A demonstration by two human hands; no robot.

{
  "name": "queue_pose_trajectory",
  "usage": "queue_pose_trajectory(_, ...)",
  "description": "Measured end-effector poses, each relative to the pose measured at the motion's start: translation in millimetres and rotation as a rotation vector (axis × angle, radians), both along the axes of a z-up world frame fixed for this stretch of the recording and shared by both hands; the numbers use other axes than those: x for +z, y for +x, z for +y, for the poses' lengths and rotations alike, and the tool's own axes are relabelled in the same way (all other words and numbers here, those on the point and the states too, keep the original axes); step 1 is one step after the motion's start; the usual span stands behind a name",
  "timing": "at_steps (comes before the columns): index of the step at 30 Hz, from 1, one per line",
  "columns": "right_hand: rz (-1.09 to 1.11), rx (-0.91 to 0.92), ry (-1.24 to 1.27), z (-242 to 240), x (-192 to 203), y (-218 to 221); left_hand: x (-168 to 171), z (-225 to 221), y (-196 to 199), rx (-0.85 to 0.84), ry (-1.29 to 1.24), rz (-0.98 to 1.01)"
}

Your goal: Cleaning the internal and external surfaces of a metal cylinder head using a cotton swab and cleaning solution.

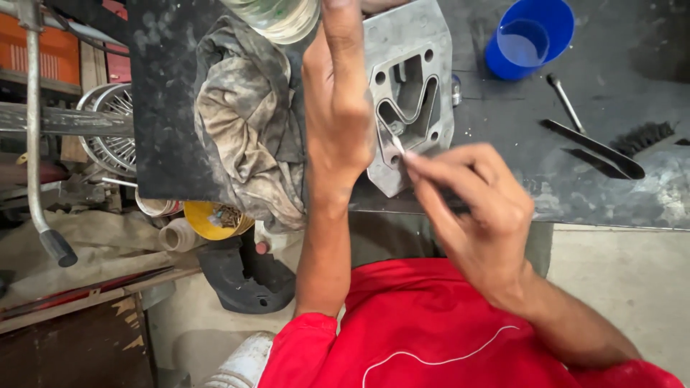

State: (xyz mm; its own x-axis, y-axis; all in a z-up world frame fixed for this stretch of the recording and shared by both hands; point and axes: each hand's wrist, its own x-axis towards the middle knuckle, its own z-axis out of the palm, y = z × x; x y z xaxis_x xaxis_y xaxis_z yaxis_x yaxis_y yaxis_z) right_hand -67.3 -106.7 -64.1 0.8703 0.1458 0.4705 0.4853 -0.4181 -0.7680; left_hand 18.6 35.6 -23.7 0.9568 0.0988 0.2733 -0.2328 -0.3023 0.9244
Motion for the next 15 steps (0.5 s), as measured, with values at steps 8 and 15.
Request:
queue_pose_trajectory(8, -0.008, -0.003, 0.019, 4.7, 11.4, 9.8, 2.0, -3.3, -0.8, -0.055, -0.016, -0.067)
queue_pose_trajectory(15, 0.034, -0.014, 0.011, -4.1, -4.6, -4.7, 8.1, -5.3, 0.0, -0.047, -0.039, -0.072)
